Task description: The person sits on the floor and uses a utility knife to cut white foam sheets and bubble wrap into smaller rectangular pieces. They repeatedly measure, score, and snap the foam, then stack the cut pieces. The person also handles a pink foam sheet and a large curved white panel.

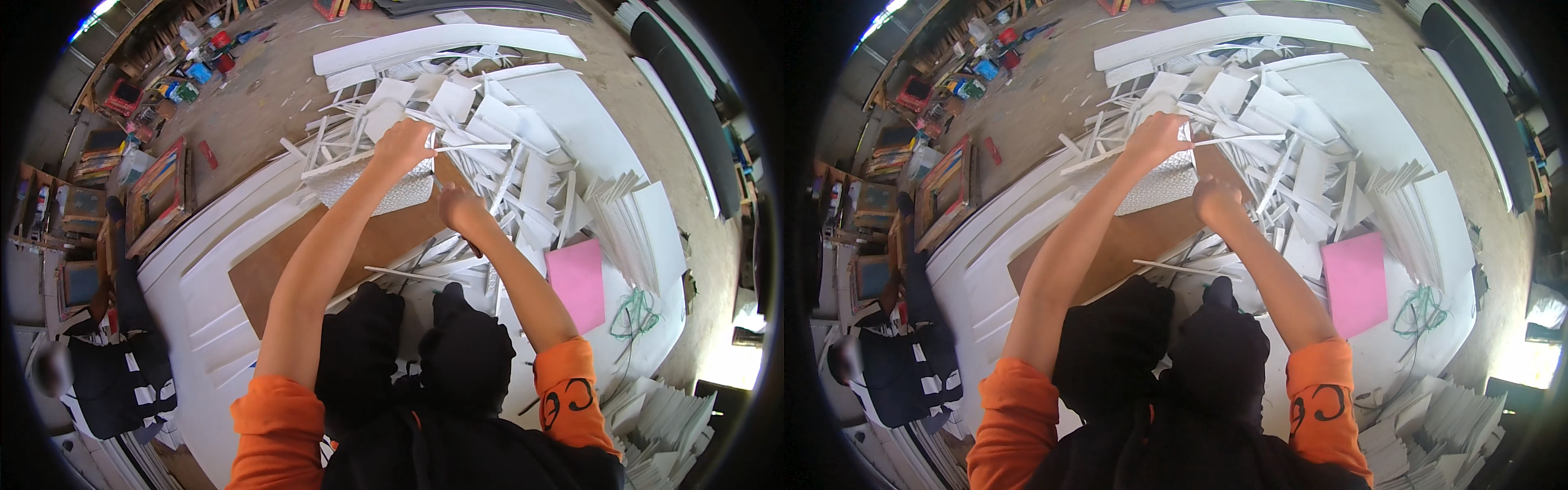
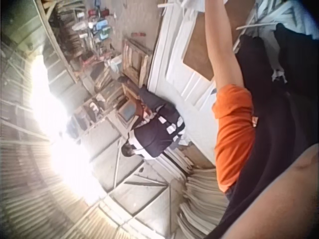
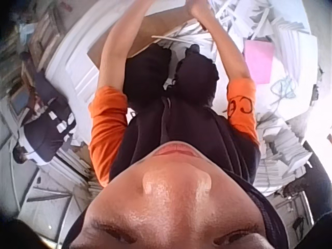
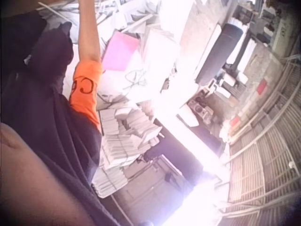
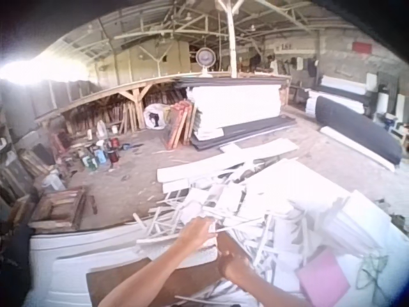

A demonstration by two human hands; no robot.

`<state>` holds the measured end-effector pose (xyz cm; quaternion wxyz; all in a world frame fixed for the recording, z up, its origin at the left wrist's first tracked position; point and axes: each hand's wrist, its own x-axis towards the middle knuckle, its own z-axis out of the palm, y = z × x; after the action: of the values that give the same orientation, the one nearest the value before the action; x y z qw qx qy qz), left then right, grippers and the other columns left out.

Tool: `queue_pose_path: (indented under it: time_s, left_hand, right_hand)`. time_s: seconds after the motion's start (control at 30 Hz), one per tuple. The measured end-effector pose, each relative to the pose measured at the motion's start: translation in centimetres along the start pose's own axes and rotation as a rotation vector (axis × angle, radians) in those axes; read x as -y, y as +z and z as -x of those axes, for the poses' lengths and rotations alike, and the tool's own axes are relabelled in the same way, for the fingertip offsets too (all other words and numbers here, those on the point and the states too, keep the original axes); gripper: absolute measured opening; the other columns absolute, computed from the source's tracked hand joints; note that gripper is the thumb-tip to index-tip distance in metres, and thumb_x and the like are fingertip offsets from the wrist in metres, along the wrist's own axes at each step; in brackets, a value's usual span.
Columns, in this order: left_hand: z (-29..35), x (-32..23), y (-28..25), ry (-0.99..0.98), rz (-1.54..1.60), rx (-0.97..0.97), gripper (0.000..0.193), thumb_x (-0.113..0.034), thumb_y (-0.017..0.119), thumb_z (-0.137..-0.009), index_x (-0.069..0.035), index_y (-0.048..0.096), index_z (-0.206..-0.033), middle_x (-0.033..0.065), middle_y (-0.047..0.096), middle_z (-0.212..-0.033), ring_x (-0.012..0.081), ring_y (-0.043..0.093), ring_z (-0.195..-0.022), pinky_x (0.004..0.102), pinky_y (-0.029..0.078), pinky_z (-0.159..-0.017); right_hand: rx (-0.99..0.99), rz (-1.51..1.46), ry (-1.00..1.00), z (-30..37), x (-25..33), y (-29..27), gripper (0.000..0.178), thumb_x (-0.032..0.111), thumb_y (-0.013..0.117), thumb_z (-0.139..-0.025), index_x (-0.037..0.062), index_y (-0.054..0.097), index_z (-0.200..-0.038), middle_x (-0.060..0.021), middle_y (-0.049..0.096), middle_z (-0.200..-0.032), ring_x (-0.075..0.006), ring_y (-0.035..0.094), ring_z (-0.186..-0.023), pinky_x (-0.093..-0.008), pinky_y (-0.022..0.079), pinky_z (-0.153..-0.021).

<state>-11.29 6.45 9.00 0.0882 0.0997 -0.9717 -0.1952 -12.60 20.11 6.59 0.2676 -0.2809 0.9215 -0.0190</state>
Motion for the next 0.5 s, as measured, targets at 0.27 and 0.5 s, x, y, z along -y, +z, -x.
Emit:
queue_pose_path:
  time_s: [0.27, 0.5]
  left_hand:
    - [0.3, -0.3, -0.2, 0.044, 0.007, 0.027, 0.035, -0.023, 0.067, -0.065, -0.01, 0.06, -0.096, 0.0182, 0.059, -0.078, 0.0342, 0.056, -0.078, 0.0407, 0.045, -0.067]
    - [0.7, -0.5, 0.3, 0.1, 0.024, 0.004, 0.029, -0.021, 0.065, -0.067, -0.007, 0.057, -0.091, 0.0176, 0.058, -0.069, 0.0338, 0.057, -0.073, 0.0414, 0.044, -0.063]
  right_hand:
    - [-0.023, 0.062, -0.077, -2.4, -0.1, 1.1, 0.028, 0.011, 0.046, -0.078, -0.0033, 0.046, -0.102, -0.0171, 0.057, -0.1, -0.0306, 0.056, -0.094, -0.0372, 0.045, -0.078]
    - [-0.101, -0.131, -0.083, -5.4, -0.3, 5.3, 0.024, 0.013, 0.039, -0.079, -0.0034, 0.047, -0.094, -0.0205, 0.058, -0.094, -0.033, 0.057, -0.089, -0.0398, 0.046, -0.075]
